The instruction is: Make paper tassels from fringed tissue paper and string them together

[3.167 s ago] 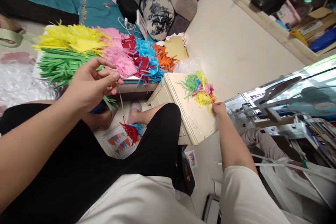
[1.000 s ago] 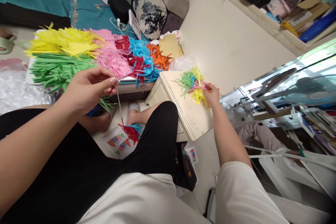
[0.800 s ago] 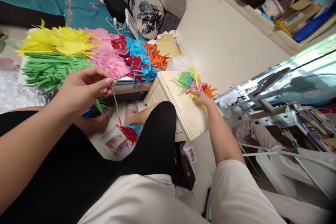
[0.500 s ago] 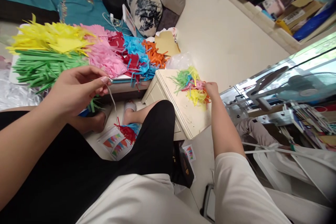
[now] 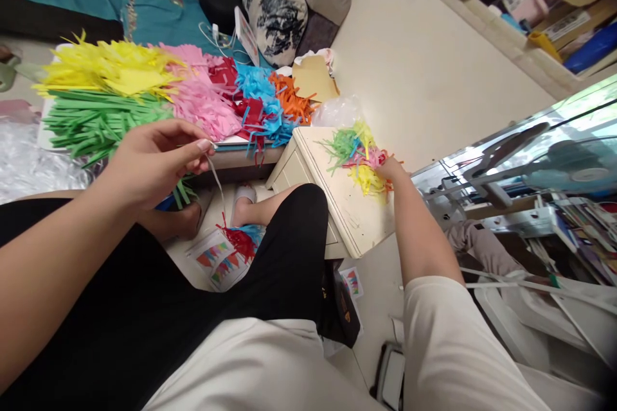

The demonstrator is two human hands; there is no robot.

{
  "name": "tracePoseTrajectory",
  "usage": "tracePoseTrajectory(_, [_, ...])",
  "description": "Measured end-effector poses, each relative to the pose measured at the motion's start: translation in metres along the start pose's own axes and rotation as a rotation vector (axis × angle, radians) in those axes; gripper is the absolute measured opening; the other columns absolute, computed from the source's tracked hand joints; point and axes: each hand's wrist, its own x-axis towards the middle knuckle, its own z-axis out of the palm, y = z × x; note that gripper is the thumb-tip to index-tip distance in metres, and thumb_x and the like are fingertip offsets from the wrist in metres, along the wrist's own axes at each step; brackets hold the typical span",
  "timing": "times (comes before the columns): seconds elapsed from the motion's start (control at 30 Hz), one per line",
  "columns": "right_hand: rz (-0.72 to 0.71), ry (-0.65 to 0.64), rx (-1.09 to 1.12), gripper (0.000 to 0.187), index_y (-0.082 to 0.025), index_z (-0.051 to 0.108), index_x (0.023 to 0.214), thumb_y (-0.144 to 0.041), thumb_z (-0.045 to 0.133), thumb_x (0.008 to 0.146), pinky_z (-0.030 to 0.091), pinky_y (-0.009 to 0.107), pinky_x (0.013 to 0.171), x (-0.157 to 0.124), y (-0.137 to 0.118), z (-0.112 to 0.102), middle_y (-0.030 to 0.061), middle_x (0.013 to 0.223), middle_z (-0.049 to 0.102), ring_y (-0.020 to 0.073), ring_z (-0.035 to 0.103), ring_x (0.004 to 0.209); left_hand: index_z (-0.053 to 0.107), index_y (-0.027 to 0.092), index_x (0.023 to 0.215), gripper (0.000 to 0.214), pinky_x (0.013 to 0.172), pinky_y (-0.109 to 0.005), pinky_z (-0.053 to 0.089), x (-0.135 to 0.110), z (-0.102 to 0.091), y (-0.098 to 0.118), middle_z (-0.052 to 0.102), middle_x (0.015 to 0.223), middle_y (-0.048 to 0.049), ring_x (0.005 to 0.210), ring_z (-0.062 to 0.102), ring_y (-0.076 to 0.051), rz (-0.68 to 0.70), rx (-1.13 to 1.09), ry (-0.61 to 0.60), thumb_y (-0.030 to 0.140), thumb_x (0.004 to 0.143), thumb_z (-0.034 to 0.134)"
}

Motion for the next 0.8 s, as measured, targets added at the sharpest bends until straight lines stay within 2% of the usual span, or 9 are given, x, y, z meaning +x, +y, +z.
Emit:
tracePoseTrajectory(0.1, [0.065,0.016,0.047,0.02,-0.019,0.071,0.093,-0.013,0.087,0.082,0.057,0.04,0.092,-0.003,-0.001,-0.002,0.0144,0.088,0.074,0.0328,0.073,0.099,0.079,0.02,0.073,0.064,0.053,-0.027,0.045,0.0,0.002,0.001,0.071,0.062,0.0004,0.052,0.06,-0.013,-0.004,-0.009,-0.001,0.049,0.032,0.119])
tracePoseTrajectory(0.17, [0.09,0.049,0.104,0.018,-0.021,0.068,0.087,-0.013,0.084,0.085,0.054,0.038,0.09,-0.007,-0.003,-0.003,0.0104,0.083,0.07,0.0294,0.069,0.094,0.078,0.02,0.073,0.069,0.053,-0.026,0.045,0.0,0.002,0.001,0.07,0.061,0.0009,0.052,0.06,-0.012,0.002,-0.013,-0.003,0.054,0.03,0.12])
tracePoseTrajectory(0.3, [0.124,0.125,0.279,0.023,-0.025,0.06,0.075,-0.014,0.075,0.09,0.049,0.035,0.08,-0.013,-0.011,-0.007,-0.0001,0.07,0.056,0.0216,0.058,0.079,0.08,0.021,0.073,0.077,0.052,-0.024,0.046,0.001,0.0,-0.001,0.072,0.062,0.0019,0.051,0.061,-0.01,0.011,-0.011,-0.013,0.067,0.027,0.12])
tracePoseTrajectory(0.4, [0.135,0.218,0.426,0.026,-0.027,0.05,0.075,-0.018,0.065,0.094,0.045,0.031,0.07,-0.012,-0.021,-0.018,-0.0046,0.07,0.045,0.018,0.052,0.074,0.08,0.02,0.073,0.082,0.051,-0.024,0.047,0.003,-0.002,-0.004,0.071,0.06,0.002,0.05,0.061,-0.01,0.021,-0.022,-0.028,0.074,0.024,0.118])
tracePoseTrajectory(0.47, [0.142,0.267,0.578,0.028,-0.028,0.041,0.077,-0.019,0.059,0.096,0.045,0.027,0.066,-0.009,-0.026,-0.03,-0.0056,0.072,0.043,0.016,0.053,0.071,0.08,0.02,0.074,0.083,0.051,-0.023,0.048,0.003,-0.002,-0.004,0.071,0.061,0.0017,0.05,0.062,-0.01,0.031,-0.037,-0.032,0.073,0.024,0.119])
tracePoseTrajectory(0.53, [0.154,0.278,0.852,0.031,-0.028,0.035,0.077,-0.018,0.057,0.098,0.045,0.024,0.063,-0.007,-0.029,-0.041,-0.0064,0.072,0.042,0.0139,0.054,0.067,0.081,0.019,0.075,0.082,0.05,-0.023,0.048,0.003,-0.003,-0.003,0.073,0.063,0.001,0.051,0.063,-0.01,0.032,-0.046,-0.034,0.072,0.026,0.12])
tracePoseTrajectory(0.63, [0.076,0.326,1.182,0.038,-0.03,0.037,0.074,-0.02,0.065,0.098,0.04,0.023,0.054,-0.007,-0.03,-0.057,-0.0085,0.066,0.039,0.0124,0.048,0.061,0.08,0.019,0.077,0.079,0.05,-0.023,0.049,0.003,-0.004,-0.003,0.073,0.065,0.0005,0.052,0.063,-0.01,0.04,-0.054,-0.049,0.07,0.032,0.121])
tracePoseTrajectory(0.73, [-0.04,0.478,1.195,0.043,-0.033,0.039,0.072,-0.019,0.071,0.098,0.035,0.026,0.051,-0.011,-0.029,-0.077,-0.0099,0.065,0.035,0.014,0.038,0.06,0.08,0.02,0.078,0.068,0.051,-0.024,0.051,0.004,-0.005,-0.005,0.072,0.066,0.0001,0.054,0.063,-0.011,0.055,-0.047,-0.09,0.062,0.044,0.121])
tracePoseTrajectory(0.8, [-0.148,0.51,1.192,0.047,-0.033,0.037,0.071,-0.011,0.064,0.102,0.04,0.028,0.056,-0.013,-0.031,-0.095,-0.0083,0.068,0.034,0.0155,0.04,0.065,0.081,0.02,0.079,0.064,0.052,-0.024,0.051,0.005,-0.007,-0.007,0.072,0.066,0.0,0.055,0.063,-0.011,0.053,-0.05,-0.118,0.059,0.049,0.121])
